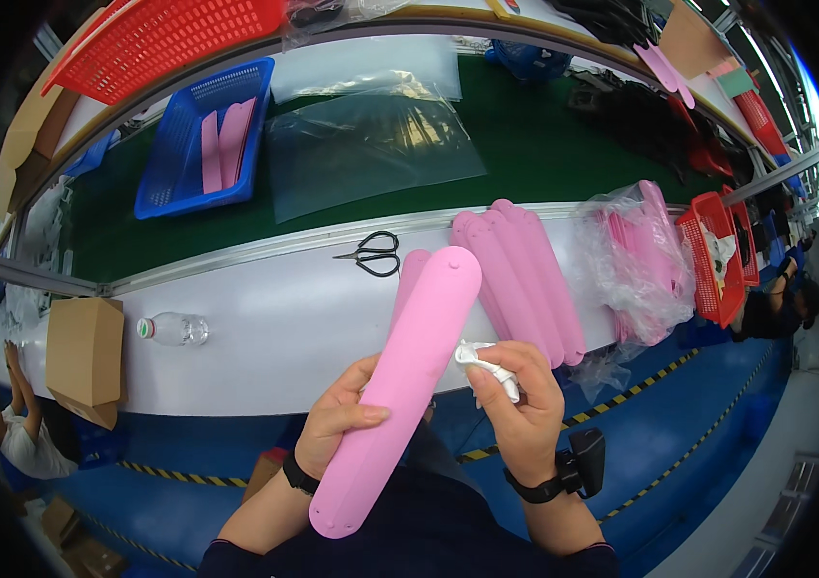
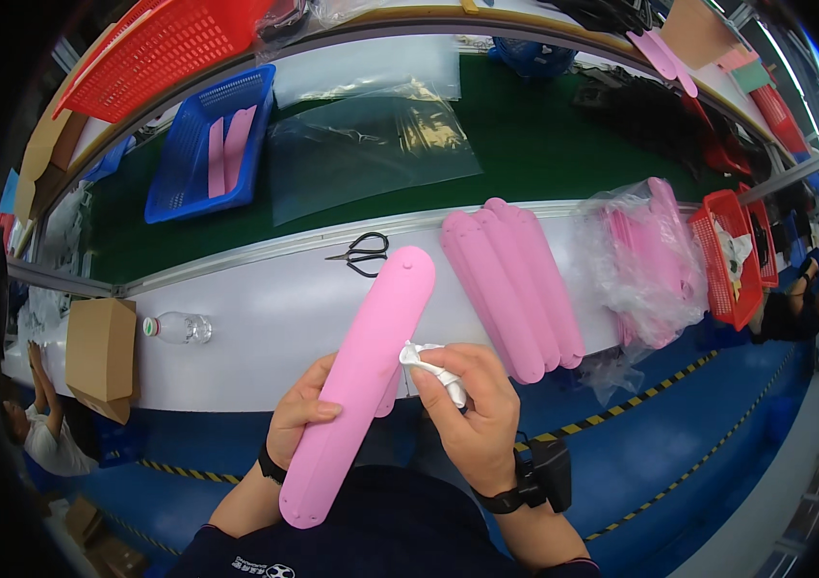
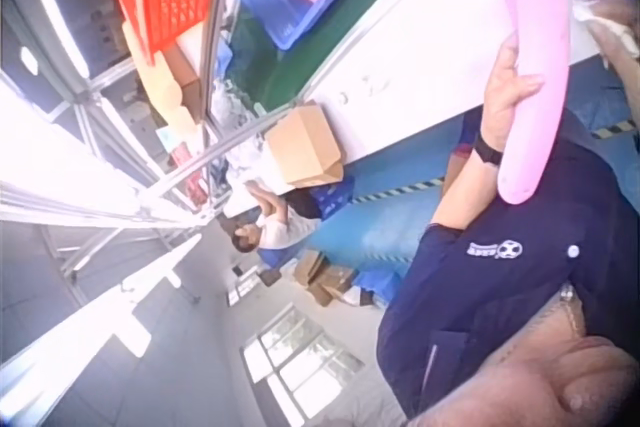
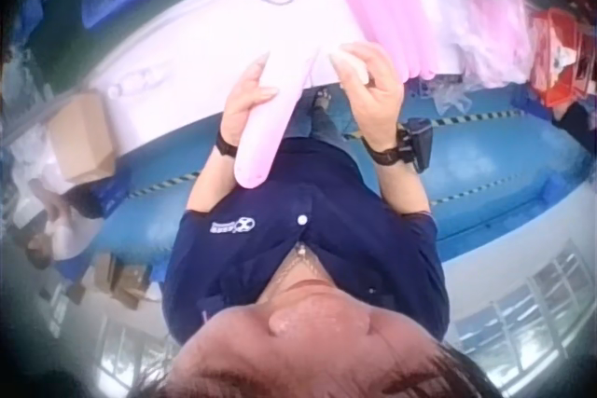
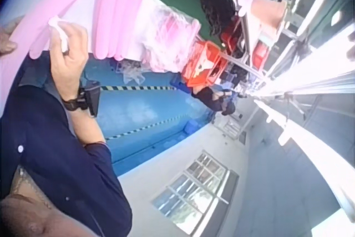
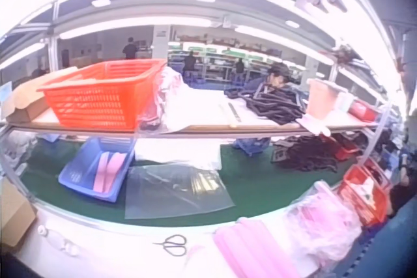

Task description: Cleaning and inspecting pink plastic components at a factory workbench using a cloth.

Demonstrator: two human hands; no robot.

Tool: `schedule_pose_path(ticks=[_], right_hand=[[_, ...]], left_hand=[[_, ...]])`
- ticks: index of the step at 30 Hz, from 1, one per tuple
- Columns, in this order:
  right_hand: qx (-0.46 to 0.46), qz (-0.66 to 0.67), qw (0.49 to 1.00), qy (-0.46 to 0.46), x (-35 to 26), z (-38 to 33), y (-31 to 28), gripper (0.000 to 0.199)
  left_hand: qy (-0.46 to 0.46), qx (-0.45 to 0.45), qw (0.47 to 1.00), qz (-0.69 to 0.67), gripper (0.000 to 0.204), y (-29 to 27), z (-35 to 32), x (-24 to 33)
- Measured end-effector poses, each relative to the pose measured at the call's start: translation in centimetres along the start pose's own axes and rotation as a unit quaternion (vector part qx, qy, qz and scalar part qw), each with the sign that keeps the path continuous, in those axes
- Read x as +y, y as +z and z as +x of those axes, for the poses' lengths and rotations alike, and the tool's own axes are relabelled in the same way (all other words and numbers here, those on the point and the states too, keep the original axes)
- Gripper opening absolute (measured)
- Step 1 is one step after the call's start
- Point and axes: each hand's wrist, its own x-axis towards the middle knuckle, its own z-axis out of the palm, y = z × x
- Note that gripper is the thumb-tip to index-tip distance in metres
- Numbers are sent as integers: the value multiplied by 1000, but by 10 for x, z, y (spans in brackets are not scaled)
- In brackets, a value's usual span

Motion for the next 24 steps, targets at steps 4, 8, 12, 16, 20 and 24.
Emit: schedule_pose_path(ticks=[4, 8, 12, 16, 20, 24], right_hand=[[2, -112, 987, -112, -3, 9, 1, 19], [-21, -206, 955, -214, -6, 1, 10, 20], [-39, -246, 938, -243, -6, -1, 9, 23], [-87, -221, 942, -239, -8, -9, 10, 21], [-75, -232, 943, -226, -9, -3, 6, 20], [-171, -215, 940, -204, -16, -22, 4, 17]], left_hand=[[-7, -3, 1000, 19, 62, 5, -1, -2], [-2, -1, 1000, 13, 60, 3, -3, -4], [-7, -2, 1000, 5, 60, 3, -6, -8], [-15, 7, 1000, 11, 59, 2, -6, -10], [-19, 8, 1000, 14, 59, -1, -10, -11], [-22, 12, 1000, -1, 60, 0, -7, -13]])
